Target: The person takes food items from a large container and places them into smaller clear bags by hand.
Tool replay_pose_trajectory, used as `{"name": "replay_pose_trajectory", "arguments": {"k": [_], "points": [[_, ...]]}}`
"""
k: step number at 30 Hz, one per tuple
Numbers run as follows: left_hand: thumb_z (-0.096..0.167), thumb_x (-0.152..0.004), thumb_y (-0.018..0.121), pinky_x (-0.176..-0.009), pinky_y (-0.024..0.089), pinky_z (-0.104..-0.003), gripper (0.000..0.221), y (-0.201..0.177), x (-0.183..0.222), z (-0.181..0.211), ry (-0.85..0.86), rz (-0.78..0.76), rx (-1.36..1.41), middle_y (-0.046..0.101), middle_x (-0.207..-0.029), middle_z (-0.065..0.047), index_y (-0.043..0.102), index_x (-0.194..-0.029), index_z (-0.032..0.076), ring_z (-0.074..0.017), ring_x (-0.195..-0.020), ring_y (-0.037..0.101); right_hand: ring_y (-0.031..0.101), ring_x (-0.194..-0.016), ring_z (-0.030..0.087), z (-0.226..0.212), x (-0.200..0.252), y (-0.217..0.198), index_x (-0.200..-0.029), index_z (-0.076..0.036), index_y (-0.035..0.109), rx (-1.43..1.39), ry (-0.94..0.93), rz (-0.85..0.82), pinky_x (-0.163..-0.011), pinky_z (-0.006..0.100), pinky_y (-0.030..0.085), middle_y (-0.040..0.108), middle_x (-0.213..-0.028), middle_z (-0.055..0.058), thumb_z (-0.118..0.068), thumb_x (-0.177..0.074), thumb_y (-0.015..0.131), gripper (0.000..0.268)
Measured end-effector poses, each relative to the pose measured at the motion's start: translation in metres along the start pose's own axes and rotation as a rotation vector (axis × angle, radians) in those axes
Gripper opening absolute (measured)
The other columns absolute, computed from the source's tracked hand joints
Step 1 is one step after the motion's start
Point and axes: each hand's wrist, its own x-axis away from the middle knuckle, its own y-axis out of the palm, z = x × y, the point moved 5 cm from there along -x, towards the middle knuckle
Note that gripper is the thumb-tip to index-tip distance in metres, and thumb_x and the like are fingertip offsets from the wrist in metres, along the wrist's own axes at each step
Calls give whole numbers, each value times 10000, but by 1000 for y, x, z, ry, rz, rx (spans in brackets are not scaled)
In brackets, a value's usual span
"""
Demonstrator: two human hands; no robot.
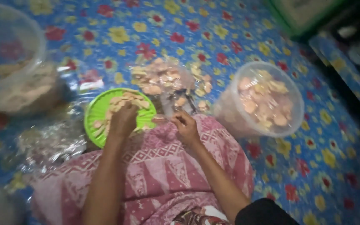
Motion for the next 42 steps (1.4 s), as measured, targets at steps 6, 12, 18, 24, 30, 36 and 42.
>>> {"name": "replay_pose_trajectory", "arguments": {"k": [6,12,18,24,30,36,42], "points": [[225,-855,588,-619,565,-432,206,-29,6,15,-59,-70,-18,521,-997,-6,567,-1059,211,-325,-703,644,621,-632,133,-52,-24,-82,-787,-99,670,72,-77,217,-643,291,528,651,-676,51,-54,-800,698,55],[297,-884,551,-641,567,-449,158,-15,8,4,-41,-27,-24,499,-999,31,555,-1041,271,-331,-707,649,572,-505,110,-88,-51,-205,-796,-95,637,180,-105,471,-471,219,492,613,-614,48,-70,-860,677,79],[280,-870,558,-623,565,-498,167,-18,9,9,-65,-71,-23,512,-1016,7,554,-1036,264,-383,-695,646,593,-593,86,-87,-58,-271,-934,-43,606,44,-19,527,-534,189,542,591,-719,33,-51,-901,617,35],[229,-853,572,-622,561,-511,164,-28,9,19,-85,-90,-34,531,-1020,-24,574,-1017,225,-400,-697,650,641,-847,327,-49,-61,-277,-1082,1,659,700,-136,478,-716,322,535,618,-947,187,17,-759,732,332],[242,-852,592,-624,566,-482,157,-9,5,6,-72,-39,-79,528,-1020,-3,580,-1008,256,-365,-698,657,642,-833,177,-87,-65,-221,-1048,-78,675,612,-244,455,-645,229,532,599,-1008,64,-38,-847,701,207],[202,-838,593,-611,558,-490,184,-14,3,13,-33,-36,-44,535,-1025,-26,577,-1019,225,-367,-700,650,608,-785,169,-68,-67,-138,-945,-133,701,440,-183,198,-622,232,529,634,-897,37,-88,-848,657,115],[192,-817,612,-582,553,-473,167,-13,-3,15,-30,-24,-57,539,-957,-18,586,-981,210,-336,-677,651,655,-786,210,13,-72,-77,-942,-173,706,401,25,-18,-625,281,550,648,-913,49,-110,-791,693,164]]}}
